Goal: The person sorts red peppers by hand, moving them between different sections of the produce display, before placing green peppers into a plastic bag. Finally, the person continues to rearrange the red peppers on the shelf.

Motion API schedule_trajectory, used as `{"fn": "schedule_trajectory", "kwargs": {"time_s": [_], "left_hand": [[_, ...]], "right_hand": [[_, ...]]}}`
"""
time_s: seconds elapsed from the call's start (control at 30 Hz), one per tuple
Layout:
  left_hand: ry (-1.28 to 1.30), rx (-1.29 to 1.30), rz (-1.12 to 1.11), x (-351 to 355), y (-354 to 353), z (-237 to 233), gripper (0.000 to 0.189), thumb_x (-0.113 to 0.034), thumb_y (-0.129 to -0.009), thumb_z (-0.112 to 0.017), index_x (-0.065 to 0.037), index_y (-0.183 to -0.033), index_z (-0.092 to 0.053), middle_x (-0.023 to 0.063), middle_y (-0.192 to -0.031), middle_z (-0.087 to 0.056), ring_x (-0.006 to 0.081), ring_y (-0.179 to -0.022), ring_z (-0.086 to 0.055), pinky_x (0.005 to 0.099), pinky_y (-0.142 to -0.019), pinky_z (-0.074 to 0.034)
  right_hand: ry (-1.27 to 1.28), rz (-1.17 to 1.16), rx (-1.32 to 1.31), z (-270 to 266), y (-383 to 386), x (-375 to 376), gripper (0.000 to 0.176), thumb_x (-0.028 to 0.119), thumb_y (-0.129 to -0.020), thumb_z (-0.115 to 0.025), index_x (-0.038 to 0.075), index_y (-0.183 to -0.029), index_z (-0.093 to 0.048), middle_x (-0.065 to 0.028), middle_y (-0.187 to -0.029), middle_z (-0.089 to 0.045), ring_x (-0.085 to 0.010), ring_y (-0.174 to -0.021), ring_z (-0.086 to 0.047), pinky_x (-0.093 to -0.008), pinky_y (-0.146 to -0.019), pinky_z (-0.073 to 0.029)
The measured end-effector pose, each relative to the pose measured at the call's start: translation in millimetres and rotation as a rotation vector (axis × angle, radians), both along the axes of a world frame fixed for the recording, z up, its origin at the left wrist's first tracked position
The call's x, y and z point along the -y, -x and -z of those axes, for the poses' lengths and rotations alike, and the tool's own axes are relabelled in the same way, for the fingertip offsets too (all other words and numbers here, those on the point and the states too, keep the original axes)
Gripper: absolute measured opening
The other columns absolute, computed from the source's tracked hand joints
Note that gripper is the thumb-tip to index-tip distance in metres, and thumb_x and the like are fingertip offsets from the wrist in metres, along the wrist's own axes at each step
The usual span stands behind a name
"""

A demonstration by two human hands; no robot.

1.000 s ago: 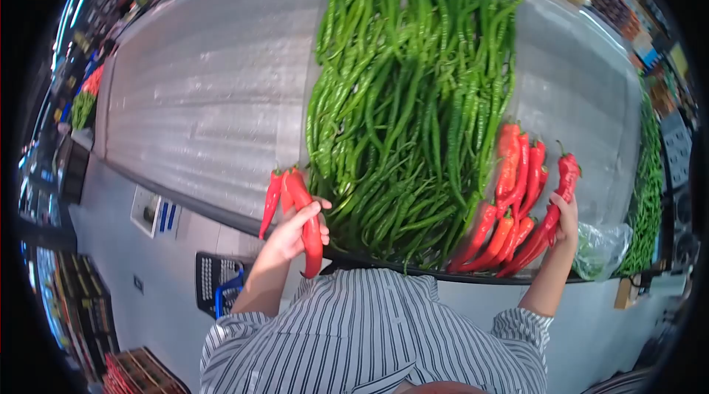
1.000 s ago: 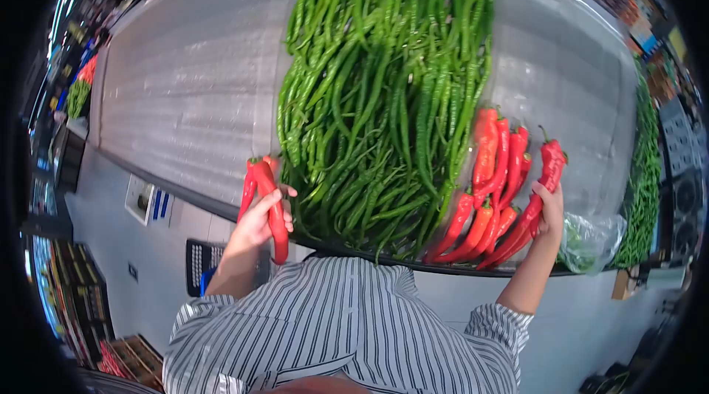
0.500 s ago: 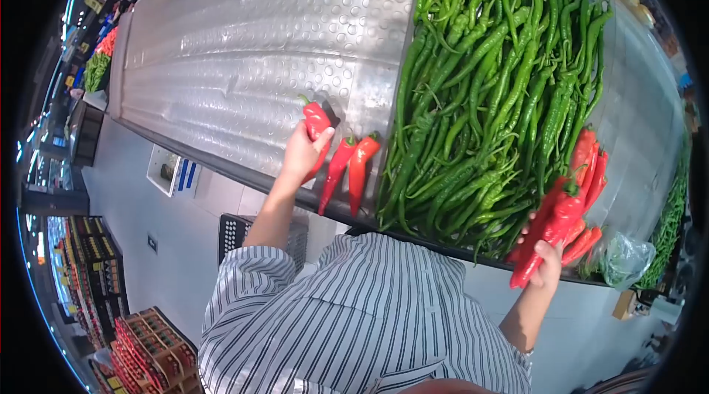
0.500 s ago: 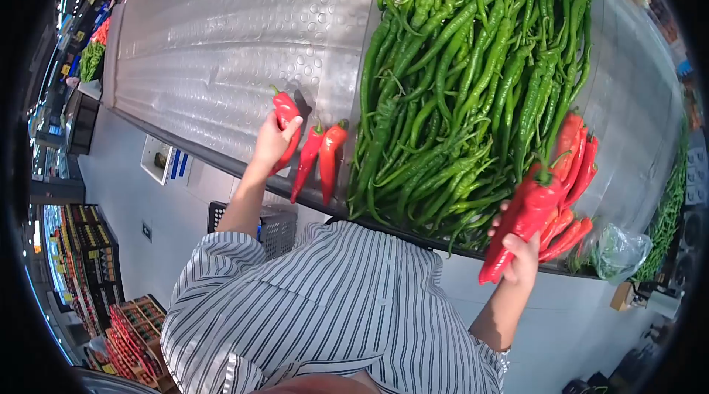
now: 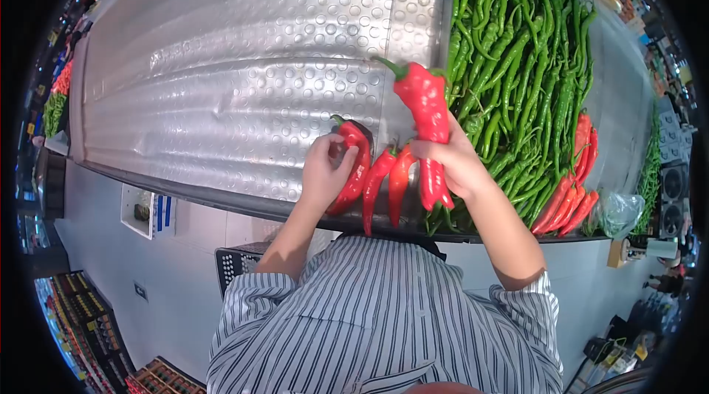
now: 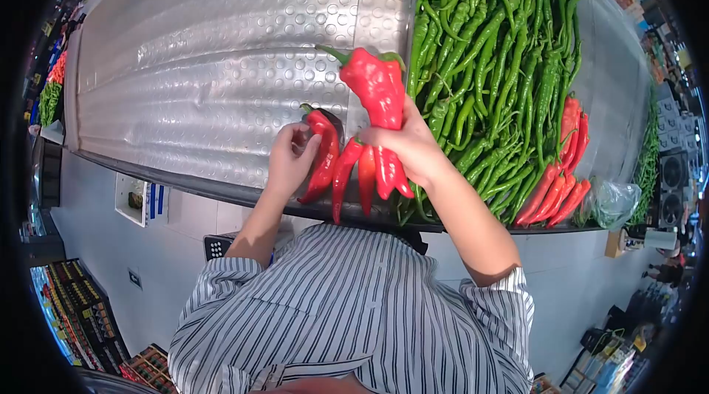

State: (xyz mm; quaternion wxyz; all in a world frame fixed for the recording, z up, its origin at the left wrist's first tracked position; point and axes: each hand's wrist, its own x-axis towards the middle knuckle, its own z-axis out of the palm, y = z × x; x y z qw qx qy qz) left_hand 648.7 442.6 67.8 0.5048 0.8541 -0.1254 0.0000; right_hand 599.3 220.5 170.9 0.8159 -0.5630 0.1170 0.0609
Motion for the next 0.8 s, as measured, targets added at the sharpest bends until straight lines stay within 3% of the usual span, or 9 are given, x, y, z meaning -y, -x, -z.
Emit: {"fn": "schedule_trajectory", "kwargs": {"time_s": [0.07, 0.17, 0.23, 0.37, 0.47, 0.5, 0.57, 0.63, 0.8], "left_hand": [[0.475, -0.105, 0.1, 21.0, -6.0, -19.2, 0.041, -0.026, -0.092, -0.064, 0.0, -0.121, -0.053, 0.0049, -0.098, -0.06, 0.0109, -0.087, -0.059, 0.0246, -0.076, -0.048], [0.683, -0.147, 0.129, 63.0, -42.9, -28.9, 0.05, -0.026, -0.095, -0.059, 0.0, -0.134, -0.042, 0.0072, -0.108, -0.059, 0.0128, -0.095, -0.058, 0.0235, -0.085, -0.046], [0.78, -0.339, 0.171, 84.6, -63.6, -37.9, 0.058, -0.023, -0.097, -0.056, 0.002, -0.142, -0.031, 0.0094, -0.122, -0.054, 0.0133, -0.105, -0.055, 0.027, -0.092, -0.044], [0.978, -0.454, 0.319, 106.9, -75.9, -45.6, 0.063, -0.025, -0.098, -0.054, 0.003, -0.146, -0.025, 0.0124, -0.14, -0.044, 0.017, -0.126, -0.044, 0.0297, -0.104, -0.036], [0.772, -0.392, 0.206, 122.8, -69.1, -50.6, 0.07, -0.028, -0.098, -0.051, 0.008, -0.147, -0.016, 0.0204, -0.141, -0.043, 0.024, -0.13, -0.042, 0.0299, -0.107, -0.034], [0.576, -0.207, 0.213, 130.3, -89.7, -10.8, 0.069, -0.033, -0.098, -0.049, 0.009, -0.145, -0.022, 0.0243, -0.144, -0.038, 0.0301, -0.133, -0.039, 0.0351, -0.11, -0.03], [0.193, 0.121, 0.287, 122.6, -95.9, -14.9, 0.069, -0.036, -0.097, -0.047, 0.011, -0.142, -0.025, 0.0298, -0.147, -0.029, 0.0387, -0.136, -0.031, 0.0406, -0.113, -0.023], [0.065, 0.283, 0.186, 126.7, -90.6, 1.4, 0.068, -0.034, -0.097, -0.046, 0.012, -0.142, -0.024, 0.0314, -0.149, -0.024, 0.0442, -0.137, -0.026, 0.044, -0.115, -0.02], [-0.212, 0.396, 0.189, 126.1, -71.1, -10.9, 0.072, -0.033, -0.096, -0.047, 0.012, -0.144, -0.018, 0.0304, -0.149, -0.024, 0.0431, -0.139, -0.025, 0.0422, -0.115, -0.019]], "right_hand": [[0.297, 0.172, 0.109, 14.1, -31.0, -14.1, 0.074, -0.001, -0.07, -0.072, -0.001, -0.133, -0.034, -0.0113, -0.115, -0.055, -0.0203, -0.1, -0.059, -0.0337, -0.087, -0.051], [0.79, 0.349, 0.311, 45.9, -69.5, -15.9, 0.088, 0.01, -0.061, -0.08, -0.001, -0.134, -0.032, -0.0176, -0.117, -0.053, -0.0317, -0.105, -0.057, -0.0384, -0.094, -0.046], [1.09, 0.418, 0.237, 35.6, -73.1, -33.8, 0.096, 0.016, -0.063, -0.081, 0.0, -0.139, -0.026, -0.0263, -0.126, -0.045, -0.0416, -0.117, -0.046, -0.0451, -0.101, -0.039], [1.162, 0.497, 0.16, 52.9, -79.8, -43.1, 0.096, 0.018, -0.073, -0.076, -0.001, -0.146, -0.016, -0.0315, -0.139, -0.026, -0.0469, -0.125, -0.036, -0.0498, -0.105, -0.032], [1.304, 0.499, 0.266, 63.8, -69.6, -41.7, 0.088, 0.017, -0.081, -0.064, -0.005, -0.147, -0.011, -0.0356, -0.148, -0.013, -0.0497, -0.136, -0.022, -0.0496, -0.112, -0.023], [1.334, 0.496, 0.379, 70.6, -65.0, -38.6, 0.089, 0.017, -0.079, -0.066, -0.006, -0.146, -0.013, -0.036, -0.147, -0.015, -0.0506, -0.136, -0.022, -0.0499, -0.112, -0.023], [1.416, 0.402, 0.422, 74.3, -51.3, -35.5, 0.09, 0.013, -0.073, -0.067, -0.008, -0.145, -0.017, -0.0378, -0.145, -0.017, -0.0517, -0.134, -0.024, -0.0513, -0.111, -0.024], [1.265, 0.398, 0.535, 73.4, -22.4, -36.1, 0.088, 0.005, -0.071, -0.064, -0.004, -0.145, -0.018, -0.0366, -0.142, -0.022, -0.0522, -0.132, -0.027, -0.0516, -0.11, -0.027], [1.04, 0.172, 0.481, 41.4, 85.8, -11.8, 0.079, 0.012, -0.075, -0.069, 0.001, -0.141, -0.027, -0.025, -0.144, -0.025, -0.0421, -0.125, -0.042, -0.0423, -0.102, -0.04]]}}
